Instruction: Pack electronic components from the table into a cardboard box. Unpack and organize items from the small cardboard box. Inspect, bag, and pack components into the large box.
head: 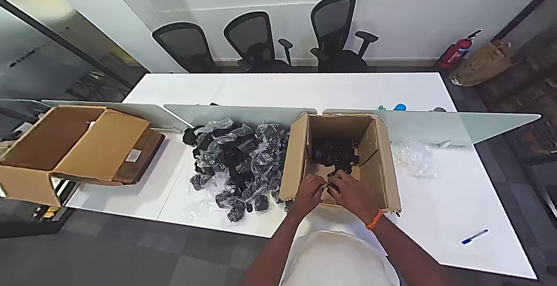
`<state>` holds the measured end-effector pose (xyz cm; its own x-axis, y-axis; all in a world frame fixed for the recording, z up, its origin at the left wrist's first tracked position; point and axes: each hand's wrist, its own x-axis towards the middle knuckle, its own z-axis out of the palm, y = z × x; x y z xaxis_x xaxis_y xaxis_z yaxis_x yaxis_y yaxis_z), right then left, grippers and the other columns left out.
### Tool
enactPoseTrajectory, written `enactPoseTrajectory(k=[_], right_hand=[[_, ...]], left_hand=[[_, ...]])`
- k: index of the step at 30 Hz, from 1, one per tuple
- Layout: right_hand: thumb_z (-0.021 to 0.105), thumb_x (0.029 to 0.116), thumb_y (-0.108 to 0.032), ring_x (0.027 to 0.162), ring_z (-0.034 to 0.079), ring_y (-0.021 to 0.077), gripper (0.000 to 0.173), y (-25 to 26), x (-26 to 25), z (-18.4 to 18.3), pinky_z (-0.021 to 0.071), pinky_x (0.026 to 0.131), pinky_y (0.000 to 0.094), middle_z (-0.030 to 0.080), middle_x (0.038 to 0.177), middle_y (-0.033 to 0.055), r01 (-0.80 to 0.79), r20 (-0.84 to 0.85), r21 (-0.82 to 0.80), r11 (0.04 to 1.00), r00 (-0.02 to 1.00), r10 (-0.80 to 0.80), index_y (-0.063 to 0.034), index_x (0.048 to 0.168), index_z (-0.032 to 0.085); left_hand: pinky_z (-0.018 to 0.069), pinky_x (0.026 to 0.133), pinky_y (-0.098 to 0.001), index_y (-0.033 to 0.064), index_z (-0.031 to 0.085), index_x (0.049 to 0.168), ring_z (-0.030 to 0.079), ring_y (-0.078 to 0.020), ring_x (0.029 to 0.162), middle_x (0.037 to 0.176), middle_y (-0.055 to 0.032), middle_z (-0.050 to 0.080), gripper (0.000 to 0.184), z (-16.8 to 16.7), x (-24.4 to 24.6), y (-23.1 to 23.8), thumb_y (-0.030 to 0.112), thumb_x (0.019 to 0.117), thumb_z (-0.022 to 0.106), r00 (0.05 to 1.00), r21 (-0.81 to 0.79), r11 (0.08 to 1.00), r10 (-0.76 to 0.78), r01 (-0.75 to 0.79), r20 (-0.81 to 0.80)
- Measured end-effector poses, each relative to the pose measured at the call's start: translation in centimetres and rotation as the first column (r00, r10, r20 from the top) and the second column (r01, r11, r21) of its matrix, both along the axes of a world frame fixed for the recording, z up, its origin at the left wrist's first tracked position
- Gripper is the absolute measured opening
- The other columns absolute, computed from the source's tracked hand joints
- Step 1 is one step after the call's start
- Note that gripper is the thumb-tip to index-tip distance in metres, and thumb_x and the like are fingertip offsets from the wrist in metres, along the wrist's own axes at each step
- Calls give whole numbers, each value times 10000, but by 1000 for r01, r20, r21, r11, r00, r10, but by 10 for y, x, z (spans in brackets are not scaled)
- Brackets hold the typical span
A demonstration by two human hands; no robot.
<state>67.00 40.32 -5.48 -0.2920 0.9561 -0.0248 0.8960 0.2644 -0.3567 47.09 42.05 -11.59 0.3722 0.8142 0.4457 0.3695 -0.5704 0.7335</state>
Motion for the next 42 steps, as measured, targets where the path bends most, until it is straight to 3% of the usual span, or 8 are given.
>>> enactPoseTrajectory(k=[4, 16, 25, 28, 31, 34, 38, 42], right_hand=[[579, 982, -407, 982, 676, 267, 348, 1, 1, -5, 583, 775, 439, 658, 1116, 98, 38, -16, 27, 999, 999, -38, -211, 1238, 709], [589, 985, -418, 933, 673, 239, 306, 5, 8, -5, 585, 772, 415, 652, 1052, 89, 58, -83, 87, 994, 995, -51, -168, 1094, 729], [584, 986, -422, 912, 664, 228, 298, 3, 11, -1, 579, 756, 403, 644, 1020, 78, 42, -96, 124, 991, 995, -30, -177, 1079, 729], [607, 973, -432, 937, 674, 219, 325, 1, 13, 1, 584, 787, 408, 665, 1055, 74, 87, -154, 121, 989, 986, -67, -183, 1141, 730], [693, 928, -443, 1077, 675, 161, 488, -2, 28, 4, 568, 939, 382, 690, 1220, 62, 203, -400, 15, 979, 898, -180, -157, 1323, 667], [785, 864, -334, 1141, 641, 108, 579, -7, 47, 3, 533, 993, 300, 672, 1291, 80, 216, -725, -111, 970, 650, -228, -64, 1351, 627], [793, 843, -283, 1221, 620, 132, 666, -21, 58, 8, 545, 1000, 315, 598, 1436, 59, 126, -806, -314, 941, 488, -334, -85, 1438, 568], [769, 880, -201, 1072, 686, 170, 550, -31, 52, 17, 594, 909, 341, 679, 1279, 74, -36, -844, -435, 899, 364, -394, -65, 1387, 607]], left_hand=[[529, 1005, -382, 61, 753, 1002, 664, -190, 1074, 1055, -66, 733, 143, -2, 0, 1, 138, 994, 632, 999, 3, 999, 47, -47, 7], [591, 946, -338, 15, 763, 995, 717, -146, 998, 1027, -86, 755, 111, -1, 1, 0, 79, 964, 678, 982, -86, 991, 114, -102, 152], [601, 929, -337, 14, 753, 1007, 721, -130, 980, 1023, -78, 757, 116, 3, -1, 2, 62, 967, 655, 973, -123, 992, 57, -30, 224], [597, 941, -354, -9, 749, 1000, 719, -156, 1000, 1039, -100, 753, 115, 4, -4, 3, 40, 963, 651, 950, -139, 990, 8, 37, 311], [595, 938, -367, -47, 732, 976, 715, -185, 1015, 1050, -128, 745, 92, 7, -6, 3, -20, 929, 658, 868, -244, 967, 63, 68, 492], [601, 899, -343, -44, 733, 981, 714, -159, 978, 1033, -108, 746, 96, 15, -9, 0, -43, 913, 665, 788, -344, 936, 162, 68, 594], [601, 854, -315, -29, 737, 990, 710, -131, 917, 1008, -81, 749, 105, 30, -8, -12, -46, 914, 666, 721, -421, 903, 232, 90, 653], [609, 746, -297, -17, 732, 992, 709, -121, 814, 955, -74, 753, 94, 45, -8, -22, -18, 925, 665, 698, -494, 859, 271, 136, 663]])
